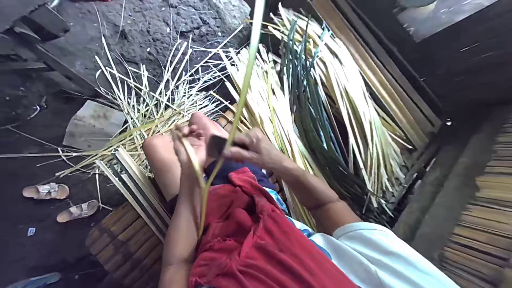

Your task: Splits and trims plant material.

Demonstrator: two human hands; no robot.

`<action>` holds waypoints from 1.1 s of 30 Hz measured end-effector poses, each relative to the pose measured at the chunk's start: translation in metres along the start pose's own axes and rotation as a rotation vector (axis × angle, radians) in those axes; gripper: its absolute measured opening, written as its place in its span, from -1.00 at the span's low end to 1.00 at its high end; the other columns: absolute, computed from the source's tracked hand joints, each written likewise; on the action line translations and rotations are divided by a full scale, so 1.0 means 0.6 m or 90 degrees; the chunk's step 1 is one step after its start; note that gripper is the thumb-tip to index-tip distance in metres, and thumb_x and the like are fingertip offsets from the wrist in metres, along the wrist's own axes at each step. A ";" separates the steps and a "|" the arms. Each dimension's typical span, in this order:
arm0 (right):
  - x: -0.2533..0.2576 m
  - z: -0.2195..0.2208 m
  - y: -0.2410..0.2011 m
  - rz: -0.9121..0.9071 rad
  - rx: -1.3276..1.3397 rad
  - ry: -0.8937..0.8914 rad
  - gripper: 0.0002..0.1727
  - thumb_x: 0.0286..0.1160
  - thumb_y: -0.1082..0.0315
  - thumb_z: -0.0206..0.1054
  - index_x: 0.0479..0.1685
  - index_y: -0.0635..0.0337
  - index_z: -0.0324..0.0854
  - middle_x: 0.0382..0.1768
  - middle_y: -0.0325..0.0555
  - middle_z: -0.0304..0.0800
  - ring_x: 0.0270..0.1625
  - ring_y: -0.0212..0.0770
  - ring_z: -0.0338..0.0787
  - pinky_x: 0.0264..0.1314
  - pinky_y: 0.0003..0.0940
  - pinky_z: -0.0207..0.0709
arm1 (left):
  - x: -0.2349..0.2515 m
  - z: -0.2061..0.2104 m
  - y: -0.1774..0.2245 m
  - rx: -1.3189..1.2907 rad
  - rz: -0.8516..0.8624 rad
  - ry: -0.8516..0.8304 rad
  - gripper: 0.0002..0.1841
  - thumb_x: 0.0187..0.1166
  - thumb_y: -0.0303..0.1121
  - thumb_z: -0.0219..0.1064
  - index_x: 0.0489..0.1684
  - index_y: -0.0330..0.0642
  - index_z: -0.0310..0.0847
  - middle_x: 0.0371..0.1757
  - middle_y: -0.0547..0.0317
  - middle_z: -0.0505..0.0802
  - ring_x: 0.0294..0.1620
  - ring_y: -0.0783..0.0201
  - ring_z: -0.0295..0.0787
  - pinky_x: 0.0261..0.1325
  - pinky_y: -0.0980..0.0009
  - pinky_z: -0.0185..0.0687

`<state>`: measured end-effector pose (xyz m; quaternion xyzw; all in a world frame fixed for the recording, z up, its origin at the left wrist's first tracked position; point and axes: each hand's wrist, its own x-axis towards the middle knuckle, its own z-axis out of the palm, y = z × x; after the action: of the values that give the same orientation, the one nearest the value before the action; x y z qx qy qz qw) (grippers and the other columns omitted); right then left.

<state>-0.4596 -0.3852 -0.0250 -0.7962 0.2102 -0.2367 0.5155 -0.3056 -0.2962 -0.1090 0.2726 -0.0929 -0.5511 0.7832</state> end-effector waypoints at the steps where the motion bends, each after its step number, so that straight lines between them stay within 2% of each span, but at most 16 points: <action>1: 0.021 -0.003 0.015 0.023 -0.064 0.053 -0.61 0.65 0.20 0.33 -0.43 0.38 0.71 -0.65 -0.14 0.70 -0.64 -0.40 0.68 -0.57 -0.42 0.60 | -0.008 0.010 -0.012 0.058 -0.012 -0.036 -0.61 0.92 0.00 -0.25 0.18 0.26 0.56 -0.08 0.54 0.76 -0.02 0.62 0.70 0.11 0.63 0.64; 3: 0.059 -0.018 0.045 0.087 -0.067 0.135 -0.69 0.69 0.26 0.28 -0.28 0.35 0.75 -0.54 -0.28 0.76 -0.53 -0.53 0.69 -0.43 -0.52 0.66 | -0.019 0.019 -0.032 0.038 -0.071 -0.040 -0.58 0.87 0.11 -0.16 0.00 0.29 0.67 -0.22 0.49 0.76 -0.19 0.55 0.70 -0.06 0.57 0.65; 5: 0.065 -0.015 0.061 0.106 -0.073 0.160 -0.73 0.72 0.22 0.23 -0.24 0.21 0.70 -0.55 -0.42 0.71 -0.56 -0.60 0.66 -0.47 -0.60 0.62 | -0.025 0.034 -0.033 0.000 -0.116 0.046 -0.57 0.86 0.12 -0.16 -0.22 0.23 0.59 -0.43 0.46 0.63 -0.42 0.51 0.59 -0.25 0.59 0.56; 7: 0.019 0.022 0.071 0.095 -0.098 0.069 -0.70 0.73 0.15 0.28 -0.11 0.24 0.69 -0.59 -0.21 0.70 -0.65 -0.37 0.66 -0.63 -0.40 0.62 | -0.024 0.037 -0.027 0.000 -0.140 0.139 -0.59 0.85 0.15 -0.13 -0.25 0.20 0.52 -0.48 0.43 0.58 -0.54 0.52 0.51 -0.43 0.63 0.50; 9: -0.011 0.052 0.065 0.048 -0.089 -0.036 -0.62 0.72 0.08 0.28 -0.36 0.21 0.66 -0.64 -0.18 0.65 -0.69 -0.32 0.64 -0.68 -0.34 0.58 | -0.010 0.008 -0.021 -0.007 -0.083 0.120 -0.58 0.90 0.05 -0.22 -0.26 0.19 0.50 -0.50 0.47 0.60 -0.49 0.56 0.57 -0.35 0.66 0.56; 11: -0.024 0.035 0.038 0.042 0.048 -0.109 -0.66 0.70 0.17 0.26 -0.43 0.17 0.68 -0.64 -0.27 0.67 -0.67 -0.45 0.63 -0.65 -0.51 0.58 | -0.001 -0.030 -0.015 -0.066 -0.019 0.138 -0.56 0.91 0.01 -0.30 -0.34 0.20 0.42 -0.56 0.50 0.51 -0.49 0.53 0.55 -0.25 0.60 0.56; 13: -0.033 0.011 0.017 0.024 0.138 -0.145 -0.67 0.68 0.17 0.26 -0.46 0.12 0.68 -0.62 -0.35 0.67 -0.63 -0.54 0.63 -0.60 -0.61 0.60 | -0.014 -0.046 -0.003 -0.089 0.017 0.175 -0.60 0.92 -0.01 -0.27 -0.30 0.21 0.41 -0.49 0.49 0.52 -0.40 0.50 0.57 -0.15 0.57 0.58; 17: 0.014 0.008 0.044 0.061 -0.093 -0.015 -0.59 0.69 0.11 0.29 -0.43 0.26 0.68 -0.62 -0.30 0.70 -0.61 -0.54 0.66 -0.52 -0.57 0.59 | -0.030 -0.005 -0.011 0.037 -0.071 0.083 -0.58 0.88 0.12 -0.28 -0.04 0.27 0.53 -0.34 0.50 0.68 -0.28 0.53 0.68 -0.12 0.56 0.66; 18: 0.031 0.007 0.057 0.100 -0.100 0.041 -0.62 0.68 0.14 0.30 -0.36 0.29 0.71 -0.58 -0.32 0.73 -0.56 -0.55 0.68 -0.45 -0.56 0.63 | -0.041 0.008 -0.019 0.017 -0.102 0.040 -0.56 0.86 0.15 -0.24 -0.13 0.26 0.54 -0.39 0.48 0.66 -0.34 0.52 0.65 -0.20 0.56 0.66; 20: 0.041 0.016 0.068 0.135 -0.049 0.105 -0.72 0.72 0.16 0.25 -0.31 0.13 0.63 -0.59 -0.44 0.67 -0.60 -0.59 0.64 -0.51 -0.62 0.61 | -0.061 0.022 -0.025 -0.045 -0.138 0.020 -0.54 0.86 0.14 -0.23 -0.32 0.21 0.50 -0.51 0.44 0.54 -0.49 0.48 0.53 -0.33 0.56 0.55; 22: 0.003 0.051 0.068 0.126 -0.035 0.036 -0.70 0.74 0.13 0.27 -0.23 0.19 0.63 -0.62 -0.20 0.65 -0.69 -0.35 0.62 -0.67 -0.42 0.58 | -0.058 0.017 -0.020 -0.083 -0.140 0.104 -0.54 0.87 0.12 -0.20 -0.38 0.18 0.47 -0.59 0.45 0.48 -0.60 0.51 0.44 -0.45 0.61 0.48; 24: -0.030 0.090 0.070 0.065 -0.076 -0.073 -0.65 0.63 0.10 0.38 -0.36 0.23 0.68 -0.63 -0.15 0.67 -0.66 -0.29 0.66 -0.64 -0.30 0.59 | -0.035 -0.024 -0.019 -0.151 -0.082 0.104 -0.55 0.88 0.07 -0.20 -0.34 0.16 0.51 -0.58 0.47 0.56 -0.57 0.54 0.55 -0.42 0.64 0.57; 26: -0.052 0.088 0.058 0.013 -0.015 -0.169 -0.61 0.63 0.09 0.35 -0.48 0.19 0.69 -0.62 -0.28 0.66 -0.59 -0.47 0.66 -0.54 -0.49 0.60 | -0.032 -0.074 -0.016 -0.170 -0.005 0.089 -0.56 0.90 0.03 -0.28 -0.31 0.17 0.45 -0.54 0.47 0.50 -0.47 0.49 0.52 -0.23 0.56 0.53; 28: -0.066 0.062 0.036 -0.001 0.110 -0.231 -0.61 0.67 0.11 0.31 -0.43 0.22 0.73 -0.55 -0.32 0.71 -0.51 -0.56 0.67 -0.44 -0.62 0.63 | -0.043 -0.090 -0.004 -0.161 0.035 0.137 -0.54 0.90 0.05 -0.32 -0.36 0.17 0.39 -0.54 0.46 0.47 -0.43 0.46 0.50 -0.16 0.54 0.53; 31: -0.037 0.050 0.037 -0.008 -0.046 -0.138 -0.54 0.64 0.02 0.32 -0.53 0.19 0.69 -0.66 -0.32 0.64 -0.62 -0.54 0.61 -0.57 -0.58 0.53 | -0.051 -0.055 0.003 -0.055 -0.014 0.130 -0.55 0.87 0.15 -0.29 -0.15 0.26 0.51 -0.41 0.49 0.62 -0.28 0.50 0.65 -0.05 0.54 0.63; 33: -0.017 0.047 0.059 0.054 -0.131 -0.023 -0.51 0.69 -0.02 0.28 -0.48 0.23 0.62 -0.70 -0.19 0.61 -0.73 -0.38 0.57 -0.70 -0.45 0.47 | -0.065 -0.021 -0.003 0.030 -0.087 0.097 -0.48 0.84 0.23 -0.32 -0.08 0.23 0.54 -0.39 0.49 0.67 -0.30 0.52 0.68 -0.13 0.53 0.68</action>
<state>-0.4542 -0.3722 -0.0691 -0.8397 0.2573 -0.1773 0.4442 -0.3161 -0.2566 -0.1146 0.3380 -0.0275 -0.5785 0.7419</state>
